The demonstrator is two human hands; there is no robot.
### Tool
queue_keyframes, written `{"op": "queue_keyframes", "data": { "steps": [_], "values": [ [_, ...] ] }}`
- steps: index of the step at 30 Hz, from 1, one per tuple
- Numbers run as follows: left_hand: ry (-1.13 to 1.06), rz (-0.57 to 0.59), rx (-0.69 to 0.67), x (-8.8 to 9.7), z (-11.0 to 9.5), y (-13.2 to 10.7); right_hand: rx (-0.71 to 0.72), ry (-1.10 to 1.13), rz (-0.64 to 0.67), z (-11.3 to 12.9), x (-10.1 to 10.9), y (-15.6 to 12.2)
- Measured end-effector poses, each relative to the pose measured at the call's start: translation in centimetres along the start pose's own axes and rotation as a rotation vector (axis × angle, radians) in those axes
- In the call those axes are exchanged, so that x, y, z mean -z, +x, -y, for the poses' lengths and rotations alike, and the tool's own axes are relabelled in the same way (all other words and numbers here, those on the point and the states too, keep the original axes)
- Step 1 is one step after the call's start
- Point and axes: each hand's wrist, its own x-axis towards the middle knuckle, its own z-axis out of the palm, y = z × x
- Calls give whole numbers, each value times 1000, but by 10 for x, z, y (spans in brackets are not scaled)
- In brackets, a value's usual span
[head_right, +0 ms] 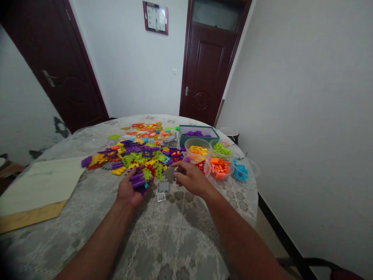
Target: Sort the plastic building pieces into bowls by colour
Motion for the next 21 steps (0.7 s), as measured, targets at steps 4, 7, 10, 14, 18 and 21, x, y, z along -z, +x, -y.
{"op": "queue_keyframes", "data": {
  "steps": [4, 7, 10, 14, 18, 21],
  "values": [
    [7, 4, -6, 0, 2, -1, -74, 17, -54, -10, -6, -28],
    [8, 24, 4, 0, 4, -2, -91, 8, 18, -9, -9, -38],
    [2, 40, 12, 1, 5, -2, -35, -59, 124, -3, -4, -21],
    [11, 43, 35, 2, 7, 0, 20, -104, 38, 2, 11, 55],
    [16, 46, 58, 3, 7, -2, 55, -95, -286, 1, 26, 142],
    [27, 61, 91, 2, 8, -4, 88, -106, -372, -2, 32, 172]
  ]
}}
